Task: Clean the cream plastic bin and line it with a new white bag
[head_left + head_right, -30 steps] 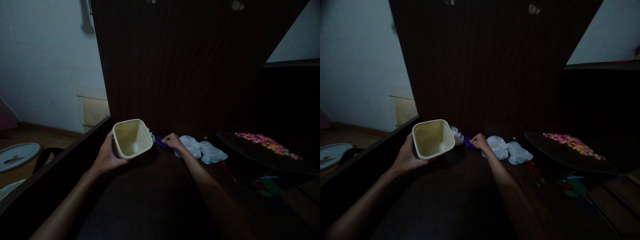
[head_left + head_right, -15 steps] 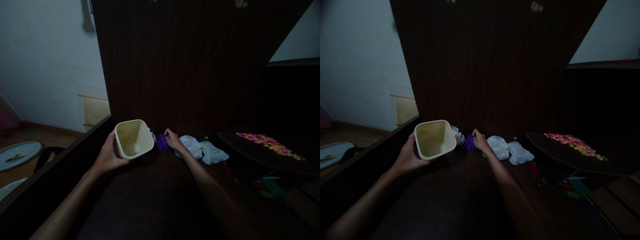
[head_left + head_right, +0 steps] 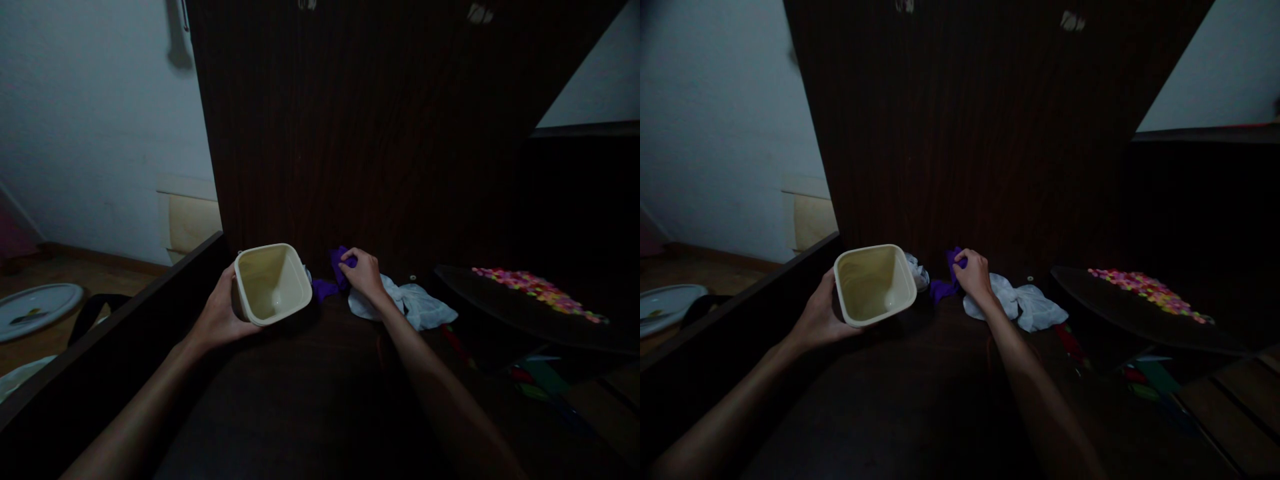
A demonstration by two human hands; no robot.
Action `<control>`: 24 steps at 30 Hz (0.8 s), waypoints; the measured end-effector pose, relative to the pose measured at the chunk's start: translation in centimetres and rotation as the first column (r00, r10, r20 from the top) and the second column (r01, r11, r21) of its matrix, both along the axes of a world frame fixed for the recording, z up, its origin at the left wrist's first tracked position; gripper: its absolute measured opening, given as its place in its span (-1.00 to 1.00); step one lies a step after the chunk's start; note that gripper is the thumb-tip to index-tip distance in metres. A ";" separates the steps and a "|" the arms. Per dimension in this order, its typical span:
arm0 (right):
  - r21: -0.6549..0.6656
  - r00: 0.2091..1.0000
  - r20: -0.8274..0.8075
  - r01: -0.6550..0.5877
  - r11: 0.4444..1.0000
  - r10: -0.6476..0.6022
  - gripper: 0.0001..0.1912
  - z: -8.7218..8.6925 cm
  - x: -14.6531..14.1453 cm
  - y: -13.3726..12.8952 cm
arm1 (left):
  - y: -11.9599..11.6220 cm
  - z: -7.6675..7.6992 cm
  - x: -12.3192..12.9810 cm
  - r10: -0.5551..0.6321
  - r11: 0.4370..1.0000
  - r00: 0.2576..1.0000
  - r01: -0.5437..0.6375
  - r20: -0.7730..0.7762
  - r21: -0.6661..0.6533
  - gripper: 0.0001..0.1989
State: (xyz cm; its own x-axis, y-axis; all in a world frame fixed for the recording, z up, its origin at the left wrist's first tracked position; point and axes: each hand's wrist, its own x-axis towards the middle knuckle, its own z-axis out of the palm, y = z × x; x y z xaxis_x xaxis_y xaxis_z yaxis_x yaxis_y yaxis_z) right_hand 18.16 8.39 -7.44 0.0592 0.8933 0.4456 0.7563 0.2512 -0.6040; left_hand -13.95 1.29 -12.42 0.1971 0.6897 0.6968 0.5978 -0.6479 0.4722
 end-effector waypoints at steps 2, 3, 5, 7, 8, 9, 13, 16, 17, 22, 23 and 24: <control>0.039 0.997 -0.050 -0.056 0.998 0.058 -0.92 1.5 0.3 -1.2 | -0.1 0.0 0.2 -0.023 1.000 1.000 0.023 -0.008 0.006 0.16; 0.051 0.993 -0.068 -0.093 0.994 0.096 -0.93 2.3 0.5 -2.1 | -0.1 0.0 0.3 -0.033 0.999 0.999 0.033 -0.012 0.014 0.16; 0.057 0.973 -0.116 -0.196 0.979 0.201 -0.89 4.1 0.6 -4.2 | -0.2 -0.2 0.7 -0.043 0.999 0.999 0.043 -0.020 0.033 0.15; 0.059 0.869 -0.262 -0.419 0.906 0.419 -0.83 5.9 0.3 -6.8 | -0.3 -0.4 1.3 -0.046 0.998 0.999 0.047 -0.023 0.037 0.15; 0.054 0.779 -0.348 -0.539 0.840 0.522 -0.80 6.7 0.0 -8.2 | -0.3 -0.5 1.7 -0.052 0.998 0.998 0.052 -0.025 0.031 0.16; 0.045 0.712 -0.407 -0.610 0.791 0.573 -0.79 7.3 -0.3 -9.6 | -0.3 -0.6 2.2 -0.061 0.998 0.998 0.061 -0.025 0.027 0.17; -0.001 0.643 -0.377 -0.720 0.694 0.667 -0.87 8.1 -2.4 -13.5 | -0.6 -0.9 4.1 -0.144 0.988 0.990 0.144 -0.007 0.047 0.12; -0.112 0.725 -0.115 -0.688 0.717 0.679 -0.78 6.7 -3.6 -14.3 | -0.7 -1.0 5.3 -0.202 0.976 0.979 0.203 -0.029 0.077 0.04; -0.158 0.740 -0.004 -0.664 0.731 0.672 -0.75 6.1 -3.8 -14.4 | -0.7 -1.1 5.6 -0.227 0.966 0.973 0.231 -0.051 0.112 0.05; -0.400 0.658 0.378 -0.518 0.756 0.651 -0.73 3.4 -4.1 -14.4 | -0.4 -2.0 6.6 -0.362 0.883 0.924 0.383 -0.126 0.272 0.15; -0.419 0.642 0.425 -0.485 0.767 0.638 -0.72 3.0 -4.1 -14.4 | -0.4 -2.2 6.7 -0.375 0.879 0.918 0.397 -0.130 0.265 0.15; -0.426 0.628 0.468 -0.457 0.781 0.622 -0.72 2.8 -4.1 -14.5 | -0.3 -2.3 6.8 -0.385 0.878 0.913 0.408 -0.136 0.252 0.16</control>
State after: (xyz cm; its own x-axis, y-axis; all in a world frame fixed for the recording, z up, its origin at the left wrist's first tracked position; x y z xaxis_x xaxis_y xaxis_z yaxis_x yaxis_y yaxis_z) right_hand 14.02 -6.09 -4.67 -0.6517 0.7584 -0.0080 0.7409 0.6343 -0.2207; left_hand -7.17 0.94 -14.71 0.4767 0.3305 0.8146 0.2919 -0.9336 0.2080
